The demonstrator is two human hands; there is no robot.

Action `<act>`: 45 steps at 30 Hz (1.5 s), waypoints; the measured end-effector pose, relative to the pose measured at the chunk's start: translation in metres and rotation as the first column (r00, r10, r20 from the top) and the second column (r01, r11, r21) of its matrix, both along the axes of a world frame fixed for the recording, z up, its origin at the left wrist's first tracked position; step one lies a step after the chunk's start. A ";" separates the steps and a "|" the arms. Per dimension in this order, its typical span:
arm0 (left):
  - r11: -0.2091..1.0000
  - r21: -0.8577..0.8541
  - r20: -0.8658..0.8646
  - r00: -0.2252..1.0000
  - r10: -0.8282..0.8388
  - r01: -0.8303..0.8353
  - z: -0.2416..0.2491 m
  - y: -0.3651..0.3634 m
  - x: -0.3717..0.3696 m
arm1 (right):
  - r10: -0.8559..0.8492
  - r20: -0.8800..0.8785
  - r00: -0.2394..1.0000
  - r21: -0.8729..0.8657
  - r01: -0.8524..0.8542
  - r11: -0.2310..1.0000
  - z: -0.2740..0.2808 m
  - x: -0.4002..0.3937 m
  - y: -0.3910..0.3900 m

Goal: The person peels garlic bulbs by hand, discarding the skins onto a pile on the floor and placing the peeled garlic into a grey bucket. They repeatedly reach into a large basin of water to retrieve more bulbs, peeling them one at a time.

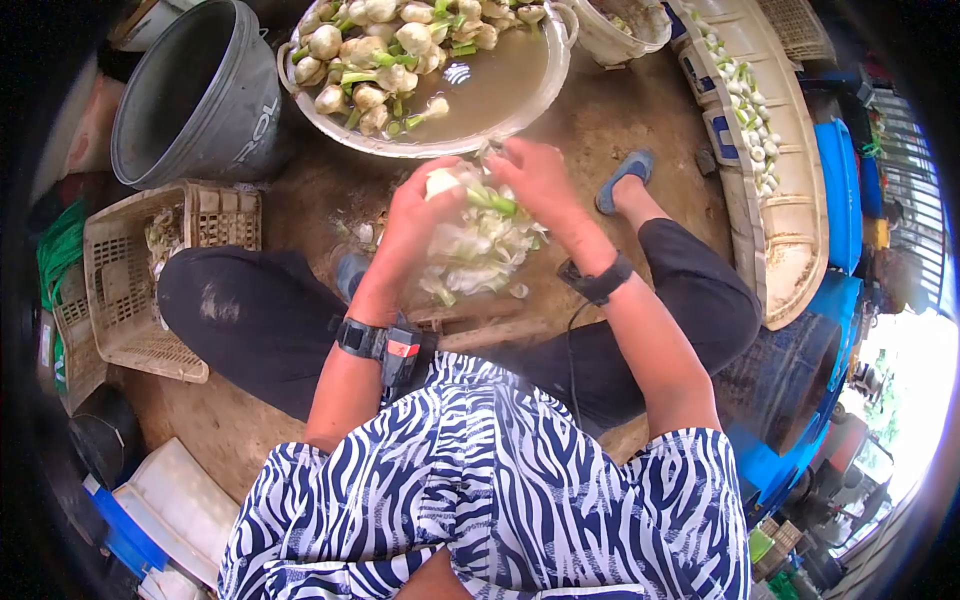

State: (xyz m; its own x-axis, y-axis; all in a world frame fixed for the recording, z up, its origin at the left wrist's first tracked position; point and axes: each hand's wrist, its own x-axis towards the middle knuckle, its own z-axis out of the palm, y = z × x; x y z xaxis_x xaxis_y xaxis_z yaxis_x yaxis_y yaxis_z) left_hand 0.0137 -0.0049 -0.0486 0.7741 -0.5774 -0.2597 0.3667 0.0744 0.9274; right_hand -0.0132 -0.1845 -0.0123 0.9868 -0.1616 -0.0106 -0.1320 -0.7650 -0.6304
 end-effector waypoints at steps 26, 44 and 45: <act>0.999 -0.045 -0.243 0.970 0.014 -0.026 0.008 0.001 0.003 | 0.025 -0.107 0.994 0.707 0.058 0.705 -0.026 -0.009 0.008; 0.782 -0.471 -0.568 0.819 0.084 -0.407 -0.005 -0.002 0.003 | -0.048 -0.182 0.982 0.270 0.097 0.958 0.023 -0.004 0.014; 0.782 -0.492 -0.538 0.840 0.073 -0.383 -0.007 -0.004 0.005 | -0.053 -0.177 0.983 0.271 0.101 0.957 0.022 -0.003 0.021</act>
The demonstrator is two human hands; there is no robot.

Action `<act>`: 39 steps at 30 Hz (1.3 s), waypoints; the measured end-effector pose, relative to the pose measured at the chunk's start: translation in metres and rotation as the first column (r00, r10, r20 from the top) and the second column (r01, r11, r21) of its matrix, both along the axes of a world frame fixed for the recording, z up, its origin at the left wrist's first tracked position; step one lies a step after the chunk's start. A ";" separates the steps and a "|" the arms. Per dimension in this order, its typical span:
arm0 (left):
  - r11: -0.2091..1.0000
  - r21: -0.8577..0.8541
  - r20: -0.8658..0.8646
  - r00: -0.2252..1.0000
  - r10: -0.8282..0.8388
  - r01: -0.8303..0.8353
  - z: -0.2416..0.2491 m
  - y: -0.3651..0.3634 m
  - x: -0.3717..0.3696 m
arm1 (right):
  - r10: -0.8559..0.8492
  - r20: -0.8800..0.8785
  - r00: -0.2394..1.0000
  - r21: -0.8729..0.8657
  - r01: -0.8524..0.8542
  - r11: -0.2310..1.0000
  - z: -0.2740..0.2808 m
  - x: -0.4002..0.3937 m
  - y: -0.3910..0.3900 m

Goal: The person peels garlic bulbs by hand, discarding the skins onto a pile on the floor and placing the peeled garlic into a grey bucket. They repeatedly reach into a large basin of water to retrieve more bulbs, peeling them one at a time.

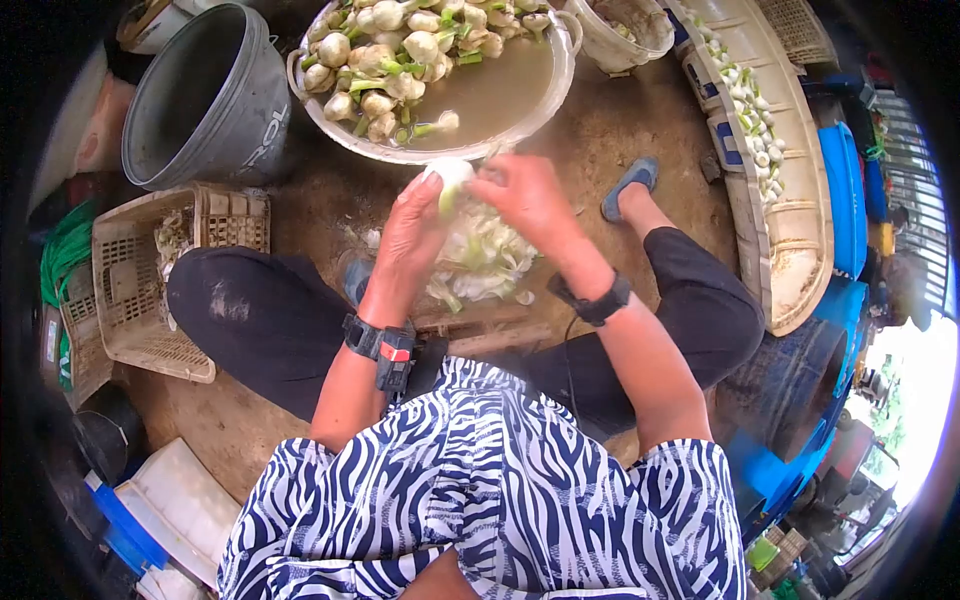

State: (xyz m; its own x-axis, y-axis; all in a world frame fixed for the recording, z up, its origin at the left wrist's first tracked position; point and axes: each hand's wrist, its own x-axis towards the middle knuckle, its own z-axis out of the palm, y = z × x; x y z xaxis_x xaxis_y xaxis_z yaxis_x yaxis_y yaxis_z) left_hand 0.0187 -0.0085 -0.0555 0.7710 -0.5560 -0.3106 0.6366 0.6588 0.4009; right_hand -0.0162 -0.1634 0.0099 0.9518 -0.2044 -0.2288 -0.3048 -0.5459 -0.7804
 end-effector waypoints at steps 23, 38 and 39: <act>0.958 0.250 0.241 0.967 0.082 -0.143 0.012 0.005 0.002 | -0.079 0.050 0.996 0.066 0.075 0.995 0.005 0.015 0.016; 0.992 0.006 0.057 0.991 0.123 -0.124 0.000 0.005 0.001 | -0.081 0.035 0.996 0.048 0.079 0.996 -0.032 0.018 0.008; 0.987 -0.110 -0.051 0.993 0.111 -0.116 -0.001 0.005 0.003 | -0.100 -0.060 0.993 0.107 0.106 0.989 -0.044 0.013 0.009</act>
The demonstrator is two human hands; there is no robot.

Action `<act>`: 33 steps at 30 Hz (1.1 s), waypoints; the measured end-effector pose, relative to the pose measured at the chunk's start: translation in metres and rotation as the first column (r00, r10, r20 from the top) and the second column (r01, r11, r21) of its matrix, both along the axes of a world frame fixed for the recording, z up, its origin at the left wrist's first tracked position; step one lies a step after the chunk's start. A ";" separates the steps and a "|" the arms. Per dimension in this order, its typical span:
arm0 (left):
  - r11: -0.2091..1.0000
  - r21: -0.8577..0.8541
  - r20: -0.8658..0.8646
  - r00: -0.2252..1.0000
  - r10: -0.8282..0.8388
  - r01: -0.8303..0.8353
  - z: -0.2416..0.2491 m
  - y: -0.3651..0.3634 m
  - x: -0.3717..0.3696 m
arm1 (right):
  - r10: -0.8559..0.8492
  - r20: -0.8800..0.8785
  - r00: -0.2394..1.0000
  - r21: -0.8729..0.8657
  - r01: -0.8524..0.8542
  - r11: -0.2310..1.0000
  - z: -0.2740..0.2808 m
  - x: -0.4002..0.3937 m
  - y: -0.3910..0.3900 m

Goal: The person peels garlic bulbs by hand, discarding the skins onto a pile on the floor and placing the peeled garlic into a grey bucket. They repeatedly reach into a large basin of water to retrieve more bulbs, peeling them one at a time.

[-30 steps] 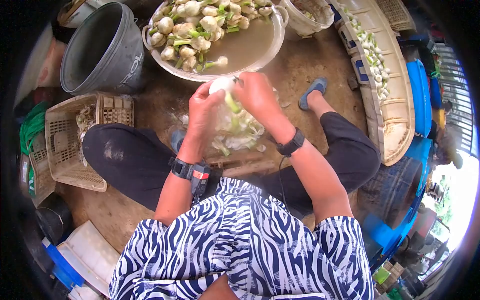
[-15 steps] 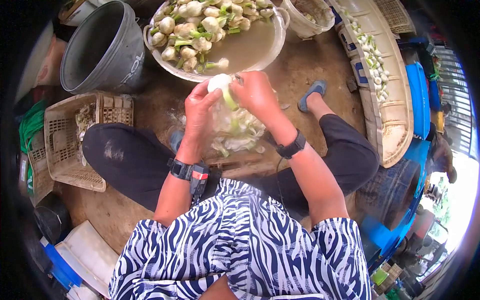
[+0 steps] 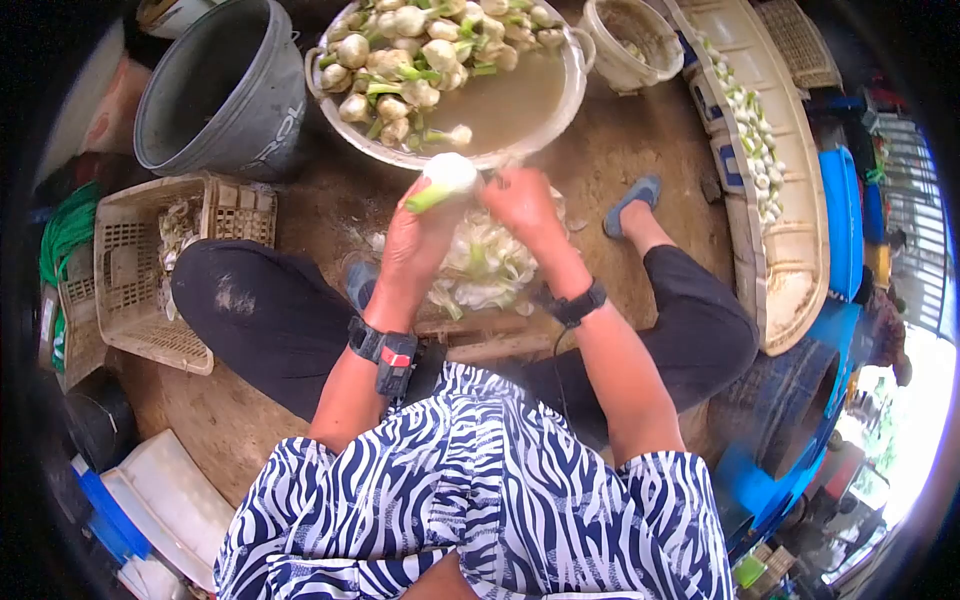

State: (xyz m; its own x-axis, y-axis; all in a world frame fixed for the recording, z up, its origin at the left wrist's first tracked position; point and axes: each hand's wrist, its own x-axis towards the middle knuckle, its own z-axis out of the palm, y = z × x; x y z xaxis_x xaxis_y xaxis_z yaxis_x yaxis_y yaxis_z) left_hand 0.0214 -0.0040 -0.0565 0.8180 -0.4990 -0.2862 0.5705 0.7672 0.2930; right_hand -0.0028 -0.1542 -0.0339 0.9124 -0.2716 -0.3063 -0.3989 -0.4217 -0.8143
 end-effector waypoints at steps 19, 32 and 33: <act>0.692 0.713 0.427 0.854 -0.297 -0.117 0.001 -0.013 -0.009 | -0.271 0.081 0.959 0.411 0.216 0.886 0.027 -0.007 -0.003; 0.573 0.775 0.439 0.879 -0.183 -0.268 -0.013 -0.017 -0.010 | -0.403 0.083 0.911 0.446 0.328 0.833 0.013 -0.012 -0.007; 0.526 0.811 0.452 0.845 -0.286 -0.256 -0.007 -0.014 -0.010 | -0.399 0.083 0.913 0.446 0.324 0.834 0.011 -0.013 -0.008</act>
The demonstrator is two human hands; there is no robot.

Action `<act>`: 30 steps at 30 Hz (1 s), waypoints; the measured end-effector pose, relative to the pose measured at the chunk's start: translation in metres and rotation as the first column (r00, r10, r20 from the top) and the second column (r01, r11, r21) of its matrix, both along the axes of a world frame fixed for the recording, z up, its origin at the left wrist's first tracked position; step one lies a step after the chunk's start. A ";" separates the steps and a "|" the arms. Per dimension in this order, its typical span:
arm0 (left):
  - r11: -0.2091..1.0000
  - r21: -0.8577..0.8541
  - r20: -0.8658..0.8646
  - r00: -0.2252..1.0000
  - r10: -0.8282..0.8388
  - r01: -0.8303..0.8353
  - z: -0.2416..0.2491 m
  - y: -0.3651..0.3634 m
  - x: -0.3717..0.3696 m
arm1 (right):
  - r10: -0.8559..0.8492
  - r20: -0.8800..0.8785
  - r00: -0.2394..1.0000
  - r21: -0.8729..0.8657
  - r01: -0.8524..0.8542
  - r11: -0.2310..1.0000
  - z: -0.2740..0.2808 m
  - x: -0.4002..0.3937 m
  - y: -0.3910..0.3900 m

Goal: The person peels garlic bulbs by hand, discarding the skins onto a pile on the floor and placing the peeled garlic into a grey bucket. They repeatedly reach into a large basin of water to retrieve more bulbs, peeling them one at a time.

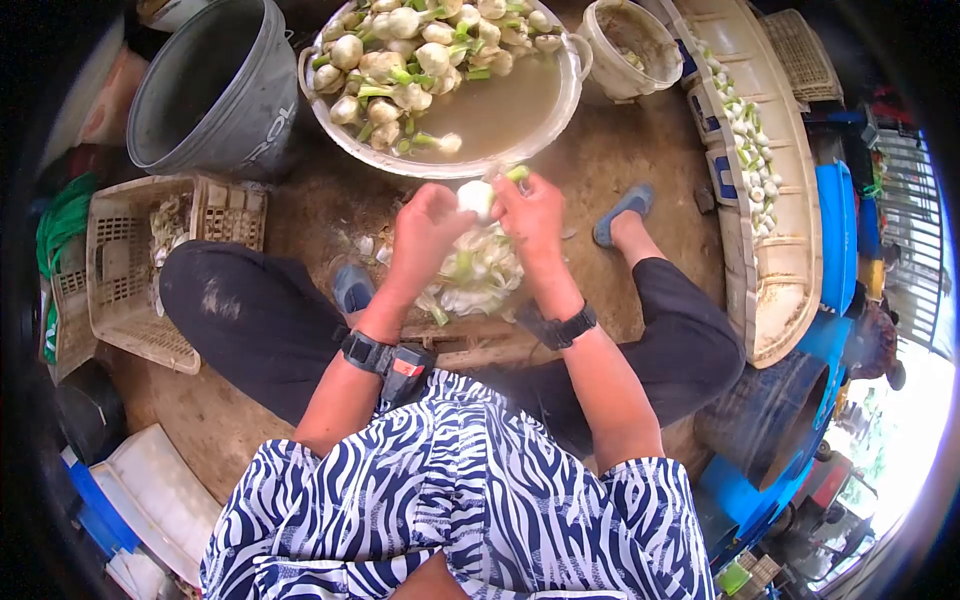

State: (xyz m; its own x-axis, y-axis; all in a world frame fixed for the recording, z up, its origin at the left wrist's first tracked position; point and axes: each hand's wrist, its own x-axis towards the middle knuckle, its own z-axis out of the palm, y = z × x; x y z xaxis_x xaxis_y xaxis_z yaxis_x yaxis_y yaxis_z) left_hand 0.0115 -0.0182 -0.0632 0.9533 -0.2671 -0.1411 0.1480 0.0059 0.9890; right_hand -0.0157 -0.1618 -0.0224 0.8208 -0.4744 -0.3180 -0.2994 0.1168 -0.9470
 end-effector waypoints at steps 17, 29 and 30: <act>0.524 0.812 -0.027 0.913 -0.407 0.257 -0.027 0.007 0.019 | -0.355 0.259 0.898 0.147 0.326 0.934 0.021 0.012 -0.295; 0.480 0.871 0.132 0.894 -0.428 0.101 -0.094 -0.061 0.134 | 0.420 -0.364 0.831 -0.115 -0.487 0.865 -0.117 0.144 -0.104; 0.480 0.870 0.125 0.892 -0.435 0.113 -0.099 -0.066 0.138 | 0.422 -0.348 0.837 -0.090 -0.478 0.874 -0.112 0.137 -0.106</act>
